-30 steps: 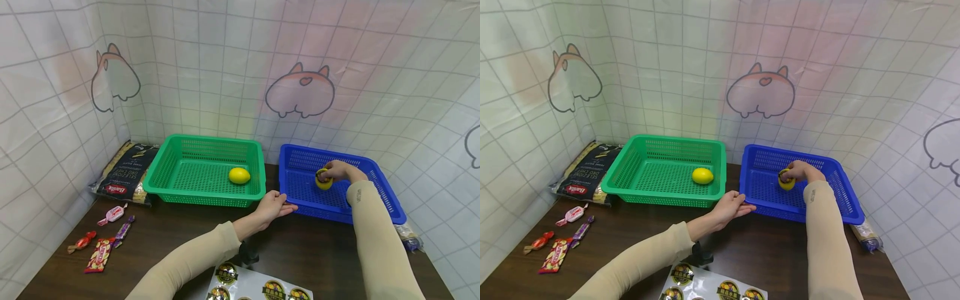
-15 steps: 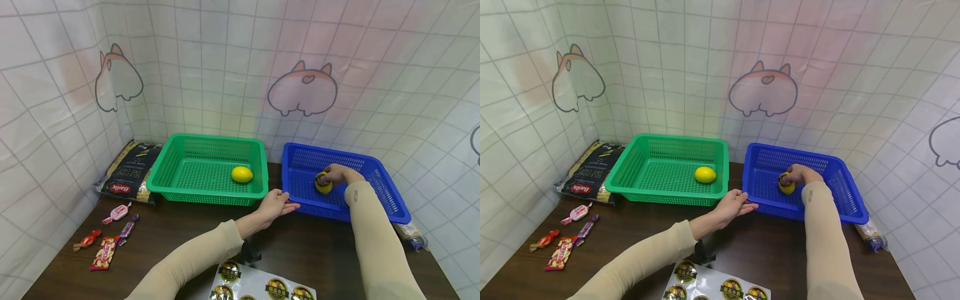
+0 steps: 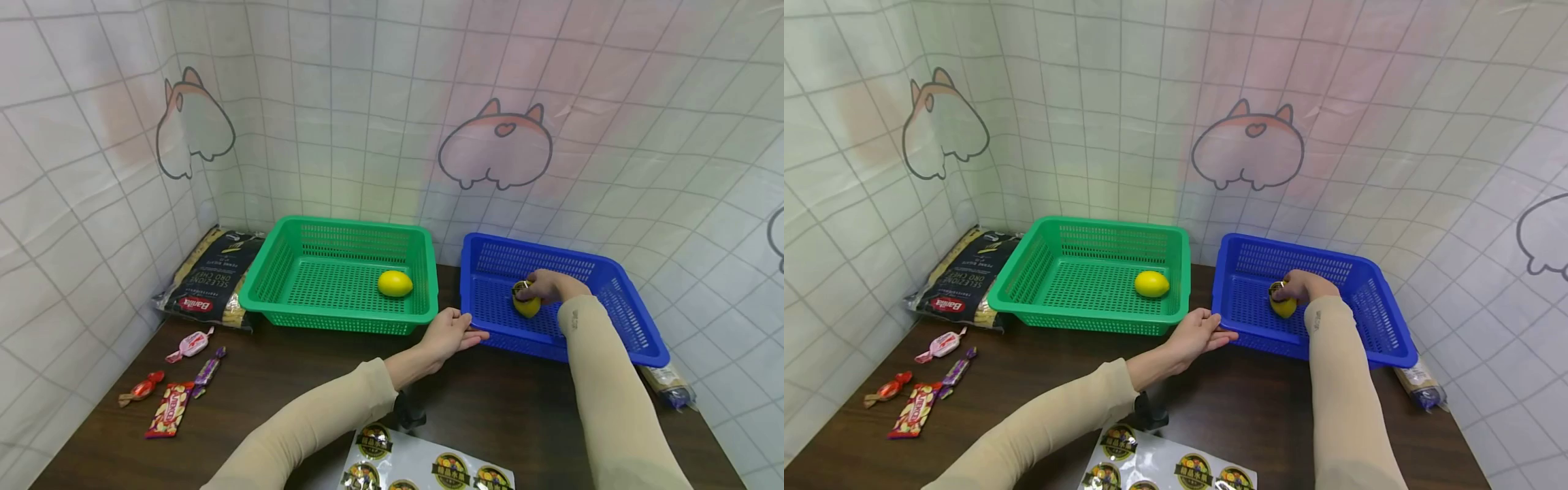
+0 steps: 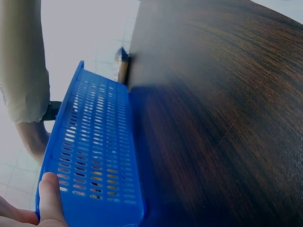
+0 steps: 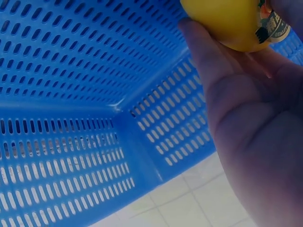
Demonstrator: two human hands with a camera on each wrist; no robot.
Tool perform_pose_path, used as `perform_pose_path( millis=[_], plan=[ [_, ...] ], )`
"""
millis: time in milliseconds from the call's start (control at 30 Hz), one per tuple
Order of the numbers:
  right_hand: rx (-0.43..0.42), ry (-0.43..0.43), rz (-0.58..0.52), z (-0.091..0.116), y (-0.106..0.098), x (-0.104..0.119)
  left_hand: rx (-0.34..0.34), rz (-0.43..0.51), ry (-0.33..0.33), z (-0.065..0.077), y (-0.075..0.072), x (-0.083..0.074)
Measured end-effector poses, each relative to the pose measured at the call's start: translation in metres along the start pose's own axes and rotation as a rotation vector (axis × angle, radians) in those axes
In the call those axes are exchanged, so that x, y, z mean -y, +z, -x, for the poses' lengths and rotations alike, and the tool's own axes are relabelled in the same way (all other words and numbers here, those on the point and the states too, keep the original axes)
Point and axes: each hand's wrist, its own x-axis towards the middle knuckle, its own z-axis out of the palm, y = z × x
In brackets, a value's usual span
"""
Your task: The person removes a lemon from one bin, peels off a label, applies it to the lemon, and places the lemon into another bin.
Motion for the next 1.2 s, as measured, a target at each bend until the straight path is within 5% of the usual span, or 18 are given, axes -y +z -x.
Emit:
perform_pose_path(
  millis=[433,700,1000,1200],
  plan=[
    [-0.052,0.043,0.178,0.007,-0.002,0.004,-0.011,0.006,0.016,-0.002,0.007,0.001],
    [-0.059,0.043,0.191,0.013,0.0,0.011,-0.021,0.007,0.006,-0.004,0.006,0.004],
    [-0.126,-0.098,0.285,0.023,-0.008,0.027,-0.016,-0.012,0.014,-0.005,0.003,0.005],
    [-0.19,-0.105,0.278,0.041,-0.012,0.042,-0.036,-0.032,0.037,-0.005,0.002,0.005]
  ],
)
